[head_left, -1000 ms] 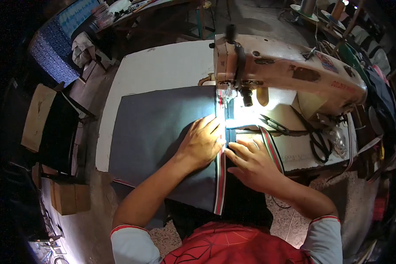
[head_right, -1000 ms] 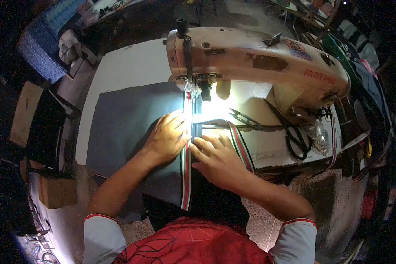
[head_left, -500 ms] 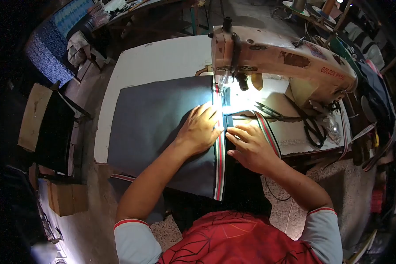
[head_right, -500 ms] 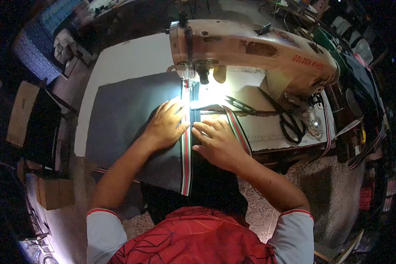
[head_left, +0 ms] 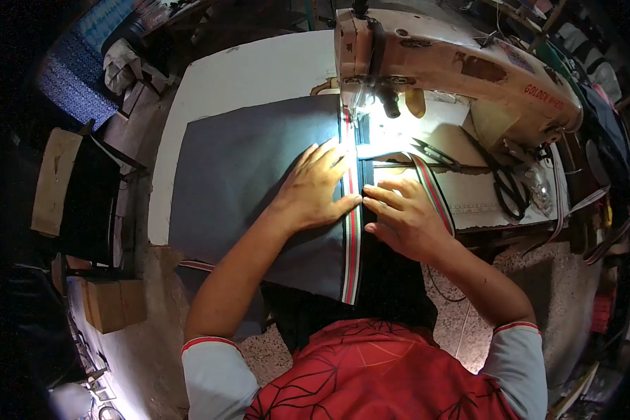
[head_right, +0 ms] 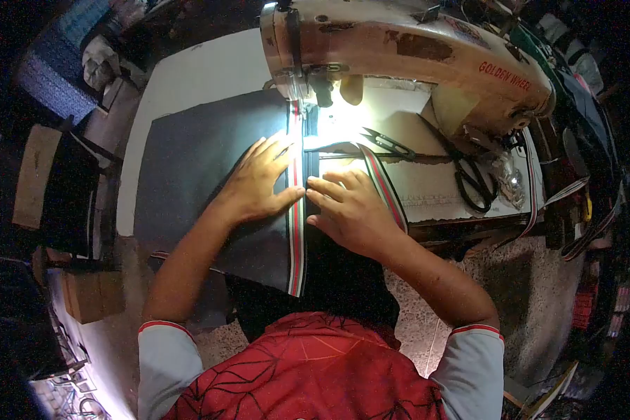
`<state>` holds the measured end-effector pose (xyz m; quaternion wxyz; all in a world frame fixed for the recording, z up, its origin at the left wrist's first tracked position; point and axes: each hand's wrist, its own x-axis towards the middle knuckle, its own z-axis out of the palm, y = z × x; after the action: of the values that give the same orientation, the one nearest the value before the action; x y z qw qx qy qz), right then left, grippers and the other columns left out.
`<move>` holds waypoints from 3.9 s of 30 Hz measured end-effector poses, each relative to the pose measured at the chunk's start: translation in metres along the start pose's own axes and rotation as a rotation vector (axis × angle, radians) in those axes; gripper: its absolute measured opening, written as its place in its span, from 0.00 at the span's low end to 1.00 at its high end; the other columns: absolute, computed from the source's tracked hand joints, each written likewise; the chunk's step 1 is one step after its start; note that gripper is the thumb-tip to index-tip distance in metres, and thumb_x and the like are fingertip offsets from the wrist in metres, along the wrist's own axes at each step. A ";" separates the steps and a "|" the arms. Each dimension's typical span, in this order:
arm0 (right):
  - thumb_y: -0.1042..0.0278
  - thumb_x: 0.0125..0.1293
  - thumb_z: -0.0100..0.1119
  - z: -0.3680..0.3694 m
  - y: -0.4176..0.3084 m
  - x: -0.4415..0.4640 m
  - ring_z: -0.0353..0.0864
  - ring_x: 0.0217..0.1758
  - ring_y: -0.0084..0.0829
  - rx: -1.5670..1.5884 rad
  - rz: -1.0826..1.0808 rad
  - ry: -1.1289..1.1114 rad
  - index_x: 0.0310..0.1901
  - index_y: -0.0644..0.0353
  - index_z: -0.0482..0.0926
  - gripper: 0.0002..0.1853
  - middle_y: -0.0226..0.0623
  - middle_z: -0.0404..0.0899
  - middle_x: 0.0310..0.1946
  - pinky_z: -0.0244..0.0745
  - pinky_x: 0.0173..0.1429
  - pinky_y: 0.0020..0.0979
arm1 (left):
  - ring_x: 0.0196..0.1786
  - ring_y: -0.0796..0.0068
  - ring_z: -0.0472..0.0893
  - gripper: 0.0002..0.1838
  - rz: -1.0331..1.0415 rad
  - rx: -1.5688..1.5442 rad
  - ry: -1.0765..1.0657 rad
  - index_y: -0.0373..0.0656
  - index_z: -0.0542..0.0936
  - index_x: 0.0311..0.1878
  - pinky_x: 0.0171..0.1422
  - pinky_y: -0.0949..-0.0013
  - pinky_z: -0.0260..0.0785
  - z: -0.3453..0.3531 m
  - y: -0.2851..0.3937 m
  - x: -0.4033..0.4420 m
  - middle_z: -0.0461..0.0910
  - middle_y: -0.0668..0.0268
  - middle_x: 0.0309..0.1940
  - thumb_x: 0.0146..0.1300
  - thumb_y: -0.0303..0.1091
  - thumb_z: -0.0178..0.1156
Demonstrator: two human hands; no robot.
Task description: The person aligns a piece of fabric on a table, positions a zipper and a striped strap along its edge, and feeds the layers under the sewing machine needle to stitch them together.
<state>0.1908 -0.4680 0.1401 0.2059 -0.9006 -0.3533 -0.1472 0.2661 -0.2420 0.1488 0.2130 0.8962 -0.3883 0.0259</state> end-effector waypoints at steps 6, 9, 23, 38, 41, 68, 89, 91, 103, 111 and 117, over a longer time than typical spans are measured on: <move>0.58 0.56 0.74 0.001 0.001 -0.003 0.73 0.64 0.43 0.039 0.018 0.032 0.53 0.59 0.80 0.25 0.38 0.77 0.60 0.67 0.67 0.47 | 0.78 0.50 0.59 0.47 0.044 0.083 -0.012 0.34 0.69 0.69 0.82 0.48 0.48 0.004 -0.006 -0.005 0.67 0.48 0.70 0.55 0.59 0.69; 0.58 0.56 0.74 -0.015 0.003 -0.010 0.71 0.65 0.46 -0.022 0.104 0.109 0.56 0.59 0.79 0.27 0.42 0.75 0.61 0.66 0.68 0.48 | 0.79 0.49 0.57 0.48 0.038 0.057 -0.052 0.32 0.69 0.69 0.83 0.47 0.45 0.000 -0.004 -0.004 0.65 0.46 0.72 0.55 0.61 0.68; 0.72 0.71 0.57 -0.062 0.066 -0.005 0.82 0.42 0.52 -0.075 0.629 0.191 0.51 0.68 0.78 0.11 0.53 0.81 0.41 0.75 0.44 0.45 | 0.80 0.45 0.55 0.51 0.021 0.043 -0.125 0.31 0.67 0.72 0.84 0.47 0.43 -0.004 -0.004 -0.001 0.61 0.42 0.74 0.55 0.63 0.67; 0.62 0.74 0.50 -0.068 0.212 0.083 0.80 0.56 0.52 -0.586 0.445 0.400 0.55 0.63 0.79 0.17 0.55 0.80 0.52 0.73 0.60 0.49 | 0.78 0.48 0.58 0.47 0.040 0.108 -0.097 0.33 0.70 0.67 0.82 0.46 0.48 -0.004 -0.002 -0.002 0.66 0.49 0.71 0.55 0.61 0.68; 0.63 0.72 0.53 -0.065 0.177 0.069 0.76 0.62 0.50 -0.390 0.312 0.363 0.58 0.64 0.76 0.18 0.57 0.76 0.58 0.72 0.64 0.47 | 0.78 0.49 0.58 0.47 0.033 0.139 -0.135 0.32 0.70 0.67 0.82 0.45 0.49 -0.009 0.003 -0.001 0.66 0.50 0.71 0.55 0.62 0.67; 0.69 0.58 0.61 -0.031 0.097 0.023 0.77 0.46 0.31 -0.563 -0.207 0.061 0.41 0.51 0.85 0.10 0.28 0.80 0.37 0.69 0.54 0.36 | 0.77 0.47 0.60 0.41 0.071 0.142 -0.083 0.30 0.76 0.59 0.79 0.40 0.52 -0.009 0.004 0.000 0.68 0.49 0.68 0.55 0.60 0.67; 0.63 0.61 0.53 -0.013 0.081 0.045 0.79 0.55 0.37 -0.100 -0.213 -0.086 0.57 0.68 0.79 0.25 0.42 0.80 0.54 0.72 0.58 0.41 | 0.34 0.53 0.77 0.10 -0.232 -0.177 0.365 0.37 0.74 0.26 0.41 0.56 0.69 0.011 -0.001 0.065 0.76 0.57 0.27 0.51 0.25 0.69; 0.63 0.62 0.53 -0.010 0.082 0.044 0.79 0.56 0.37 -0.076 -0.206 -0.089 0.57 0.69 0.79 0.25 0.43 0.80 0.55 0.72 0.59 0.41 | 0.37 0.53 0.79 0.08 -0.298 -0.184 0.325 0.36 0.76 0.27 0.44 0.57 0.71 0.006 0.003 0.065 0.79 0.57 0.29 0.51 0.24 0.68; 0.63 0.59 0.56 -0.015 0.081 0.049 0.78 0.57 0.40 -0.030 -0.202 -0.153 0.61 0.68 0.77 0.29 0.41 0.78 0.54 0.76 0.57 0.42 | 0.40 0.57 0.81 0.07 -0.342 -0.285 0.286 0.33 0.83 0.37 0.46 0.61 0.72 0.007 -0.004 0.055 0.81 0.55 0.35 0.53 0.22 0.64; 0.64 0.59 0.55 -0.021 0.080 0.052 0.79 0.54 0.39 -0.057 -0.215 -0.271 0.66 0.68 0.73 0.33 0.40 0.75 0.64 0.81 0.48 0.36 | 0.39 0.55 0.78 0.06 -0.296 -0.272 0.382 0.34 0.80 0.35 0.44 0.60 0.71 0.014 -0.004 0.056 0.78 0.55 0.33 0.53 0.21 0.62; 0.62 0.59 0.56 -0.026 0.079 0.056 0.79 0.52 0.35 -0.146 -0.239 -0.344 0.67 0.65 0.73 0.33 0.39 0.72 0.68 0.80 0.36 0.32 | 0.49 0.49 0.79 0.06 -0.362 -0.299 0.279 0.34 0.81 0.41 0.55 0.53 0.71 0.011 -0.005 0.052 0.81 0.54 0.41 0.61 0.24 0.63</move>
<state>0.2823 -0.5003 0.1649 0.0581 -0.8766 -0.4761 -0.0401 0.3045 -0.2792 0.1479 0.3955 0.8974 -0.1881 0.0530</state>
